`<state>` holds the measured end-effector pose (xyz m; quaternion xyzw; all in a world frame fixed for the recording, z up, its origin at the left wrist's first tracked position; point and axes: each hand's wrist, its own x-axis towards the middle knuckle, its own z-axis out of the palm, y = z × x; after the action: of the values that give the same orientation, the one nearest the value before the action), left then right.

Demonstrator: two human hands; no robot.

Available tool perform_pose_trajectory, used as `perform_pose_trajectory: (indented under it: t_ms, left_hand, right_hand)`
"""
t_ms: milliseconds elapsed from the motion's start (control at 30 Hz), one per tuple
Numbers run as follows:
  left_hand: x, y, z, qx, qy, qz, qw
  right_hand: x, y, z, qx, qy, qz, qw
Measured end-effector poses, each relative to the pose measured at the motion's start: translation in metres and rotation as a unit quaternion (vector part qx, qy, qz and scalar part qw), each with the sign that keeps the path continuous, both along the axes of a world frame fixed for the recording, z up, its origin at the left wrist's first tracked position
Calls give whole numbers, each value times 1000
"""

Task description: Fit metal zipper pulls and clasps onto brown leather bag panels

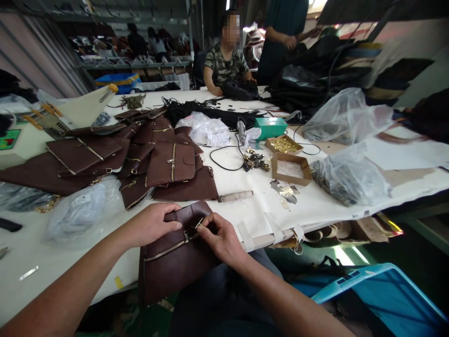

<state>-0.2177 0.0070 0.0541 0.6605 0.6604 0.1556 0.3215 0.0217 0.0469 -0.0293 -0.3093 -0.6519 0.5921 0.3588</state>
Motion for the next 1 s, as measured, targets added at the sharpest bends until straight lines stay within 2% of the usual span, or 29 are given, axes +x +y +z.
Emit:
perform_pose_trajectory:
  t_ms: [133,300,400,567,800,1000]
  left_hand:
    - [8,-16,12,-29,-87,28,995]
    - [32,-34,30,-50,-142,47,987]
    - [47,-43,41,-39,-114,56,991]
    - [66,-54,52,-14,-60,25,998]
    - [82,-60,54,41,-27,4,999]
    - [95,-68,56,70,-18,4,997]
  right_hand:
    - [6,-13,13,15,15,3,1000]
    - [14,-29,32,42,26,-7,999]
    - [20,-36,39,53,32,-26,998]
    - [32,-46,45,42,41,-34,998]
    - [52,-52,57,85,5,-27,996]
    - [63,-59,63,64,16,-15,998]
